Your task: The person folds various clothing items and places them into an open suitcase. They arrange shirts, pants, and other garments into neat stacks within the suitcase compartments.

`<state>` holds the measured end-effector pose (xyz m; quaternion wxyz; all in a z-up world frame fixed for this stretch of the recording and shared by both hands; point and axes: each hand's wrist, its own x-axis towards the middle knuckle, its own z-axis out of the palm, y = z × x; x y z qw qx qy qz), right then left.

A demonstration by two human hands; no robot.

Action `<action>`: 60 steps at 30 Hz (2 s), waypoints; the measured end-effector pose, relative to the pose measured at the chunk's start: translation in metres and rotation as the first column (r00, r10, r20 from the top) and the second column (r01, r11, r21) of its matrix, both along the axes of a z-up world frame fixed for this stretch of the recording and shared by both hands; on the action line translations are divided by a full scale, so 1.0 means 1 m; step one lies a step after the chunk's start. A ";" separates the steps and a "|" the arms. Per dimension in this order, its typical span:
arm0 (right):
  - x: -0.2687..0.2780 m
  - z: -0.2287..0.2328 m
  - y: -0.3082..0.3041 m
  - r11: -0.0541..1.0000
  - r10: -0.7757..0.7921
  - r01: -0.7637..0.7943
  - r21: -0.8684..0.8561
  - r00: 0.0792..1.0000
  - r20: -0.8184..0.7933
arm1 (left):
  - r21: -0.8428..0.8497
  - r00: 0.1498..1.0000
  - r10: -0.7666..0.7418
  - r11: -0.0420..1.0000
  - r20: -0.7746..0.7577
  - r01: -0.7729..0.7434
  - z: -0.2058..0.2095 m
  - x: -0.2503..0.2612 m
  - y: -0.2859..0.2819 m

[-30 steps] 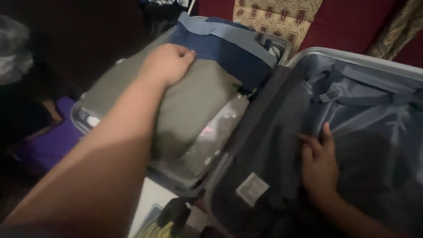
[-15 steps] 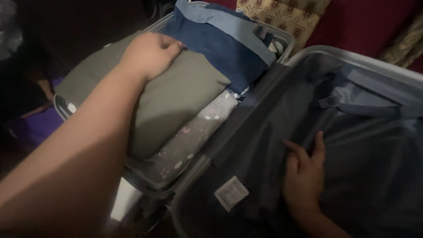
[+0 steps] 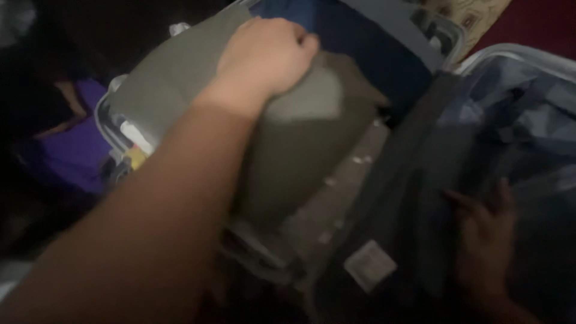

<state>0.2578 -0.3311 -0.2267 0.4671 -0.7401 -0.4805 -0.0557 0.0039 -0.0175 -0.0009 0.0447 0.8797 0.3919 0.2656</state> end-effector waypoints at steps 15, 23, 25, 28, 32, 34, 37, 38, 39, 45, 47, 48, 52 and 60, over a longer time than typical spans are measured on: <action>0.016 0.009 0.010 0.926 -0.375 0.319 -0.204 0.698 -0.610 | -0.030 0.997 -0.077 0.997 0.007 0.077 -0.006 0.008 -0.017; -0.043 0.089 0.018 0.722 -0.286 0.137 -0.679 0.952 -0.112 | -0.041 0.991 -0.119 0.992 0.061 0.121 0.006 -0.003 -0.012; -0.050 0.106 0.038 0.629 -0.370 0.165 -0.759 0.923 -0.105 | -0.089 0.988 -0.140 0.985 0.060 0.145 0.012 -0.005 -0.006; -0.060 0.129 0.055 0.586 -0.431 0.176 -0.791 0.894 -0.121 | -0.195 0.982 -0.181 0.963 0.055 0.188 0.016 -0.004 -0.002; -0.116 0.140 0.078 0.641 -0.577 0.184 -0.745 0.755 -0.310 | -0.407 0.972 -0.219 0.898 -0.084 0.167 0.021 0.002 0.011; -0.156 0.145 0.097 0.752 -0.619 0.233 -0.617 0.570 -0.540 | -0.429 0.955 -0.271 0.882 -0.125 0.194 0.023 0.006 0.019; -0.171 0.171 0.129 0.641 -0.662 0.185 -0.745 0.624 -0.414 | -0.516 0.961 -0.266 0.835 -0.077 0.190 0.025 0.004 0.021; -0.180 0.185 0.133 0.588 -0.675 0.156 -0.794 0.636 -0.374 | -0.520 0.963 -0.262 0.831 -0.059 0.195 0.027 0.006 0.022; -0.189 0.200 0.136 0.530 -0.684 0.128 -0.838 0.649 -0.333 | -0.524 0.965 -0.258 0.828 -0.041 0.200 0.030 0.009 0.024; -0.192 0.237 0.166 0.701 -0.673 -0.067 -0.710 0.265 -0.690 | -0.701 0.953 -0.297 0.693 -0.063 0.169 0.032 0.002 0.041; -0.179 0.225 0.177 0.705 -0.597 -0.176 -0.687 0.374 -0.709 | -0.701 0.941 -0.337 0.677 -0.023 0.225 0.018 0.008 0.047; -0.168 0.217 0.187 0.740 -0.500 -0.269 -0.617 0.394 -0.771 | -0.688 0.936 -0.352 0.678 0.004 0.258 0.010 0.013 0.054; -0.151 0.196 0.213 0.467 -0.709 -0.266 -0.843 0.456 -0.537 | -0.849 0.957 -0.247 0.463 0.152 0.255 -0.018 0.019 0.071; -0.163 0.213 0.209 0.491 -0.743 -0.186 -0.851 0.421 -0.521 | -0.931 0.979 -0.036 0.303 0.202 0.204 -0.037 0.029 0.078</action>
